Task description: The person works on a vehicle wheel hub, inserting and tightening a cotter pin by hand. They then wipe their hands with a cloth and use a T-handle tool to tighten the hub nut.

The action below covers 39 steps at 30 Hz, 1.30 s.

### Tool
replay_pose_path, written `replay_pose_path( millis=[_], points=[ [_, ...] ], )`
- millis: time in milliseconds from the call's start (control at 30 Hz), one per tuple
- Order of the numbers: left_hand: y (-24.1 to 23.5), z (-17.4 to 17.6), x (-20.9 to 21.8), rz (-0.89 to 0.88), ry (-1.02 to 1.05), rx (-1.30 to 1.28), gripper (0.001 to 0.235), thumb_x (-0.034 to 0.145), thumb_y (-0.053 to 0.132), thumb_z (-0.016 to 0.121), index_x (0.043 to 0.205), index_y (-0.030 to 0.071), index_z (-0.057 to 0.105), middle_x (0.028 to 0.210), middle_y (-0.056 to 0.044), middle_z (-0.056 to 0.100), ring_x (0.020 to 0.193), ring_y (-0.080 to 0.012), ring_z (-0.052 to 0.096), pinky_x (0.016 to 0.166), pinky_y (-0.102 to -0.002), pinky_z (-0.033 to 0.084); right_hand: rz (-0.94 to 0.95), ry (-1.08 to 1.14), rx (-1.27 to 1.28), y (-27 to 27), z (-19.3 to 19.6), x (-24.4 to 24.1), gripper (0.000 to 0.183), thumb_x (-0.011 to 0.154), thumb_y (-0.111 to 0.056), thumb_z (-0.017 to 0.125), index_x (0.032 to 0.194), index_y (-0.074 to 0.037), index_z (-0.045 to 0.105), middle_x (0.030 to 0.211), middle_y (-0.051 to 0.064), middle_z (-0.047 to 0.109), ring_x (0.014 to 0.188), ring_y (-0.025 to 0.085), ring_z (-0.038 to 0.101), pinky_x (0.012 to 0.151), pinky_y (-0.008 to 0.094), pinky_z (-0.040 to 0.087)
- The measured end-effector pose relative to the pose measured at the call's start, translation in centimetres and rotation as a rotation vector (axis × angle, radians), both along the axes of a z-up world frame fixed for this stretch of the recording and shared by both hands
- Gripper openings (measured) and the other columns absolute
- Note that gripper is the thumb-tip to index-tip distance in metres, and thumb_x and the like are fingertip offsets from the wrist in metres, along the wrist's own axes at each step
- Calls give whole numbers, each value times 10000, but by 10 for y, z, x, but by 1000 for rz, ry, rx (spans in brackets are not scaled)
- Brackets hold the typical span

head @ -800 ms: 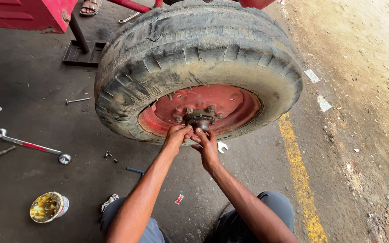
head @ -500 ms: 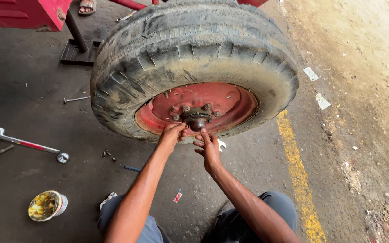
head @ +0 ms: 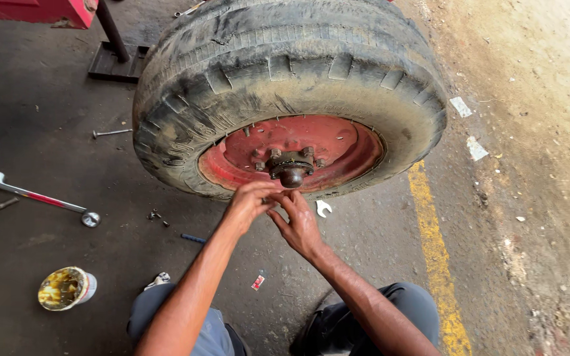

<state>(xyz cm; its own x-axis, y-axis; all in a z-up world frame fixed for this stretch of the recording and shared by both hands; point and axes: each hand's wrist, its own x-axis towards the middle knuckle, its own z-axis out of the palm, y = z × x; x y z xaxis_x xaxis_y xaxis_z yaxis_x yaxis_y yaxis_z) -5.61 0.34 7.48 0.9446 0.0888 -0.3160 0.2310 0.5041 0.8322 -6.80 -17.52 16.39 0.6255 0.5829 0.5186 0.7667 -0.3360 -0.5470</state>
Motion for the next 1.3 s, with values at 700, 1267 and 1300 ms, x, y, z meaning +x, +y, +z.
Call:
replay_pose_path(
  millis=[700,1267,1300],
  points=[
    [-60,47,11,-79,-75,187,335,1076,201,509,1346,47,634,1129,-99,665,1029,-171,650,842,-342,582,-275,109,121,-19,13,28,198,944,-97,714,1120,-9,701,1002,140,703,830,270,700,733,380,559],
    [-37,101,-1,153,-301,1245,353,972,69,545,1306,113,652,1150,-120,658,926,-331,696,751,-468,541,-523,257,271,6,-4,52,234,926,-167,747,1016,30,658,902,135,746,747,208,700,672,356,551],
    [-38,100,0,163,-307,1245,345,973,73,547,1298,111,655,1148,-121,662,934,-334,697,757,-469,541,-533,252,290,7,-6,51,233,924,-169,747,1014,28,661,885,134,746,745,201,702,673,353,554]
  ],
)
